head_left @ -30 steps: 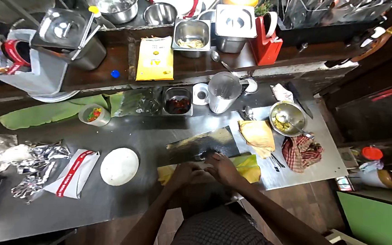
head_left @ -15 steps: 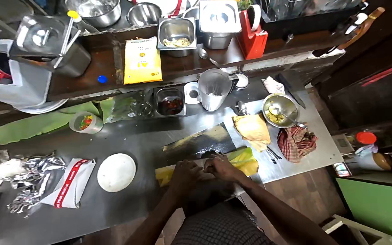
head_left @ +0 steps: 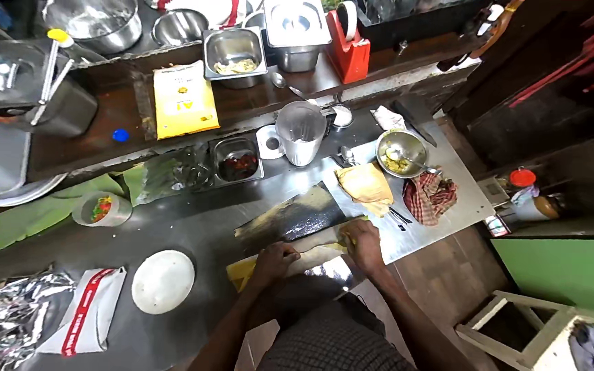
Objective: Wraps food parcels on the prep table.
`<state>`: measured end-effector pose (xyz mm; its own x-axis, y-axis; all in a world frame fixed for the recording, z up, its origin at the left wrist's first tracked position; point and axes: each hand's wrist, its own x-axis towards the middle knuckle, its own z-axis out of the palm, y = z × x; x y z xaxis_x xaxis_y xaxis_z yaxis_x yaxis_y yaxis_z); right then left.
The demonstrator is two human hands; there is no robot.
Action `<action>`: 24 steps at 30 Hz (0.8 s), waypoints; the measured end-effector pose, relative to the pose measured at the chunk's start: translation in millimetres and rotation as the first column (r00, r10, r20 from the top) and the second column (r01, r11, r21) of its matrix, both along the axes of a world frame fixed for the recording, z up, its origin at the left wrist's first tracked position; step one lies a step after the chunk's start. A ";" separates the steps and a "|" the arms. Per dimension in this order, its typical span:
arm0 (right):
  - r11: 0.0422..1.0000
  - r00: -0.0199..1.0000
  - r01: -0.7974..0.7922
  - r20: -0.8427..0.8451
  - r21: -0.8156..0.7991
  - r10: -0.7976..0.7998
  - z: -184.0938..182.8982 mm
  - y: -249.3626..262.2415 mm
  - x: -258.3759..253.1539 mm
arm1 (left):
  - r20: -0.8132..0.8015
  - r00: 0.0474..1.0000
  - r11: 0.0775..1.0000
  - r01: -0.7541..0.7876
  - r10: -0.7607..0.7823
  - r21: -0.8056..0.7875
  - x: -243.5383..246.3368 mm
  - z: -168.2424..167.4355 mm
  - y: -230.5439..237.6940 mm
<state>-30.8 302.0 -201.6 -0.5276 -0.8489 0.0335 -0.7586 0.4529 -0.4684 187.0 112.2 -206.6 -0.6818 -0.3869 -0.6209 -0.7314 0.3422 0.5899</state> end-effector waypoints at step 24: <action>0.826 0.722 0.555 0.551 -0.097 -0.419 -53.1 -18.4 69.2 | 0.031 0.996 0.993 -0.081 0.079 0.085 -5.9 5.4 -0.5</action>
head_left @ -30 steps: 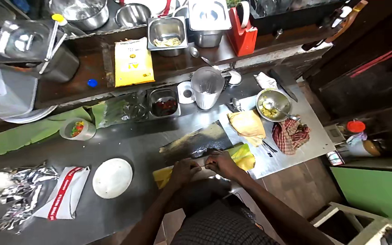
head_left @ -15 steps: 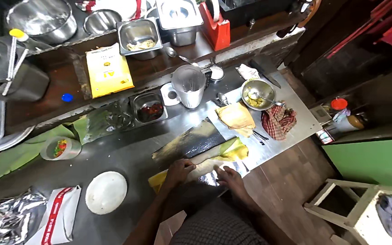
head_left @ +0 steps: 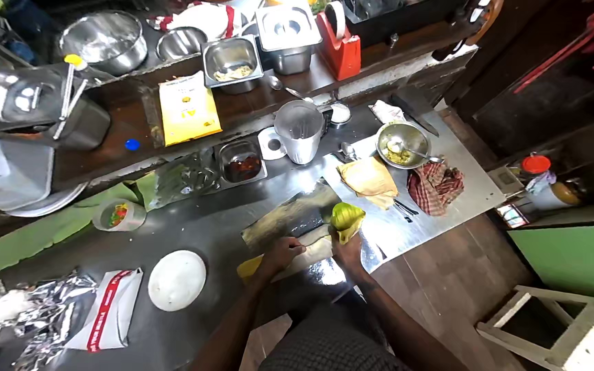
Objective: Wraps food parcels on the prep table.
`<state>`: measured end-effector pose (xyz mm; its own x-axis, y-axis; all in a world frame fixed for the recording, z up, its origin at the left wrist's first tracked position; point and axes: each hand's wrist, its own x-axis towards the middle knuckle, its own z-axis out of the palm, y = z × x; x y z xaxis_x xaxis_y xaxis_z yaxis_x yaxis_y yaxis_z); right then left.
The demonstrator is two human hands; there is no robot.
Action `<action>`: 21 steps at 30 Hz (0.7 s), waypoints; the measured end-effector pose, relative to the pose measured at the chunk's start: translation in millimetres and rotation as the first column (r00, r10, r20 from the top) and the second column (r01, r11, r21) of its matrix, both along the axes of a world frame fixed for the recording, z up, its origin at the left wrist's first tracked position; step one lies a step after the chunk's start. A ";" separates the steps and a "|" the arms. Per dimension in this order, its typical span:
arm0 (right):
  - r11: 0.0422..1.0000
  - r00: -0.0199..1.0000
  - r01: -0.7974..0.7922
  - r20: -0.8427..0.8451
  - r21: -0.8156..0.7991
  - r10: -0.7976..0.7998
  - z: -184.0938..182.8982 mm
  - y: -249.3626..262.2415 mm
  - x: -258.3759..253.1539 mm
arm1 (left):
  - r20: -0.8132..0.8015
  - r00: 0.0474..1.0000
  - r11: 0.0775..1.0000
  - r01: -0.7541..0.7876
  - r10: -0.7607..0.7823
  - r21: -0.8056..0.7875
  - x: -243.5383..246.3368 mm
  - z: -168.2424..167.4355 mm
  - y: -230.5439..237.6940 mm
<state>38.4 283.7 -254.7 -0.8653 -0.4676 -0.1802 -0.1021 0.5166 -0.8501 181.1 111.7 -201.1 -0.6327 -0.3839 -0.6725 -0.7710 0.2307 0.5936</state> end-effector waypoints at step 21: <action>0.364 0.169 -0.759 -0.376 0.540 0.911 -7.7 -27.3 30.7 | -0.155 0.979 0.898 -0.184 0.132 -0.399 31.5 28.4 7.3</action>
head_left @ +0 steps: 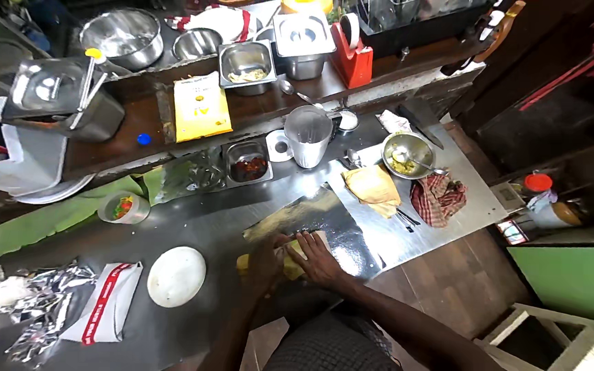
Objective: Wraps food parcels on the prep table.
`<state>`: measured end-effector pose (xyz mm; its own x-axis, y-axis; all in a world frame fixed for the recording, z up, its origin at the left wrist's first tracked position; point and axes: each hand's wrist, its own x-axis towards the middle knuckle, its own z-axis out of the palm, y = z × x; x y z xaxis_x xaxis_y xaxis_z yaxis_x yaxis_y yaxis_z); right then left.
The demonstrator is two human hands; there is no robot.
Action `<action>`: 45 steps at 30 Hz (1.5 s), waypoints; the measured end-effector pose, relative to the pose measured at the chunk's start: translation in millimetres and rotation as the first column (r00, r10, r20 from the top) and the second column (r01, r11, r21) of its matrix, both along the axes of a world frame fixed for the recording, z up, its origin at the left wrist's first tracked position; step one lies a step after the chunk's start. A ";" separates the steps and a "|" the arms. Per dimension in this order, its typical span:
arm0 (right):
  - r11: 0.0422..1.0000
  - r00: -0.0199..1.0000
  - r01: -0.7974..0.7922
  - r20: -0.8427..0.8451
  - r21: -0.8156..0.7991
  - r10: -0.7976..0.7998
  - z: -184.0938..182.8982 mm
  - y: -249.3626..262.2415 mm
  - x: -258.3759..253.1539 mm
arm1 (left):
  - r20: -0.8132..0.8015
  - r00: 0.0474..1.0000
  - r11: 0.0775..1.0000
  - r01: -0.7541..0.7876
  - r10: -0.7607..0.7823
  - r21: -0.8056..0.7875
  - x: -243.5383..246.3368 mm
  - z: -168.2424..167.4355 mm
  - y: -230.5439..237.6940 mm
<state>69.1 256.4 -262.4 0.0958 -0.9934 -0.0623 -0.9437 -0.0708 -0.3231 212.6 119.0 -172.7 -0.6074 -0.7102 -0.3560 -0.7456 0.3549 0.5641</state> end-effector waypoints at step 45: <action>0.991 0.947 -0.105 0.312 0.080 0.075 21.2 14.2 -33.2 | -0.356 0.927 0.898 -0.057 -0.114 -0.437 12.7 -93.6 96.4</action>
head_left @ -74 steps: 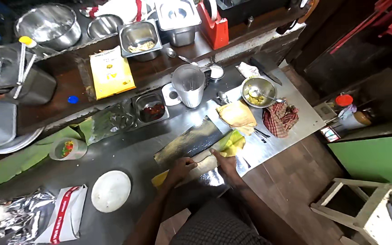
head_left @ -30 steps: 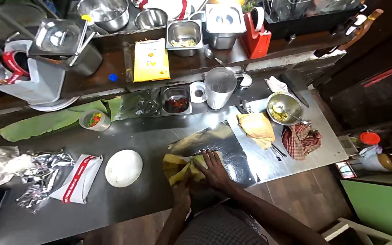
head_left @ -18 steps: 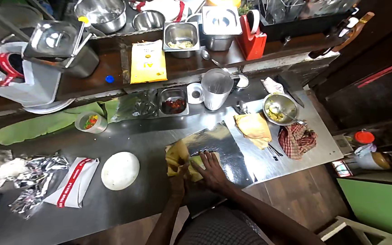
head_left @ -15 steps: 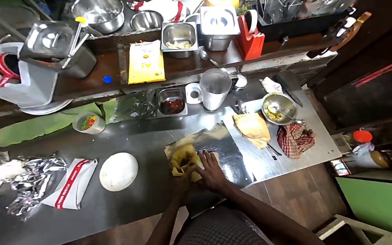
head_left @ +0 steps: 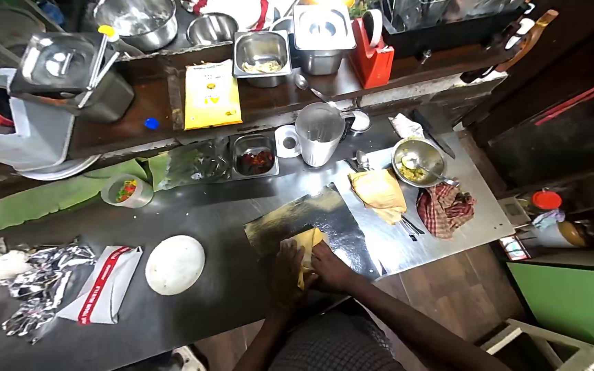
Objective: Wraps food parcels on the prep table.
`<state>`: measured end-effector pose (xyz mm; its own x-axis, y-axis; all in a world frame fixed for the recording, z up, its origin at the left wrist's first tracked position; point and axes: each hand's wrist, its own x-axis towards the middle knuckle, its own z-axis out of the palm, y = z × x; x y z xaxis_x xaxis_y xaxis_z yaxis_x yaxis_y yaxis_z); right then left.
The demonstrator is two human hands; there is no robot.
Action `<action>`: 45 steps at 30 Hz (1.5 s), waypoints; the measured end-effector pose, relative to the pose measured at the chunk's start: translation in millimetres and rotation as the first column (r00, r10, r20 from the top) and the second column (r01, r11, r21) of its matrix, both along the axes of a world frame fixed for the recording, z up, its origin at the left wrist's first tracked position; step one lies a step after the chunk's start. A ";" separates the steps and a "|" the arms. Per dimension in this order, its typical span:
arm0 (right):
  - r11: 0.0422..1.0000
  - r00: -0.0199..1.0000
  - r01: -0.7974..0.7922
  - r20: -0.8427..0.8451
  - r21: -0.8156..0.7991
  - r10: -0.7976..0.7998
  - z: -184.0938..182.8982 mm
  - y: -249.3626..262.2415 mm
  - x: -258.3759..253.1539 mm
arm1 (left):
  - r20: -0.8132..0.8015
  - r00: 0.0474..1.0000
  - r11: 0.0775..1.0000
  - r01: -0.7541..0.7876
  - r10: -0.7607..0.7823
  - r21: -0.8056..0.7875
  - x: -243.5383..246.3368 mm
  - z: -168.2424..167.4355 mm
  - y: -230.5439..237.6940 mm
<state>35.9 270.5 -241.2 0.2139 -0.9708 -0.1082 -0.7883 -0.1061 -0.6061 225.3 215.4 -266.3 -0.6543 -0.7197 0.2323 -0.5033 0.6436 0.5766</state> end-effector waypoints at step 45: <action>0.860 0.773 0.507 -0.410 -0.060 -0.485 -18.1 3.1 85.6 | 0.093 0.968 0.973 0.230 -0.231 0.026 110.0 -26.4 1.8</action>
<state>121.5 273.7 -259.3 -0.3683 -0.9209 -0.1276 -0.8942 0.3885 -0.2225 335.3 217.2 -292.6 -0.8214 -0.5497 0.1521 -0.3948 0.7404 0.5440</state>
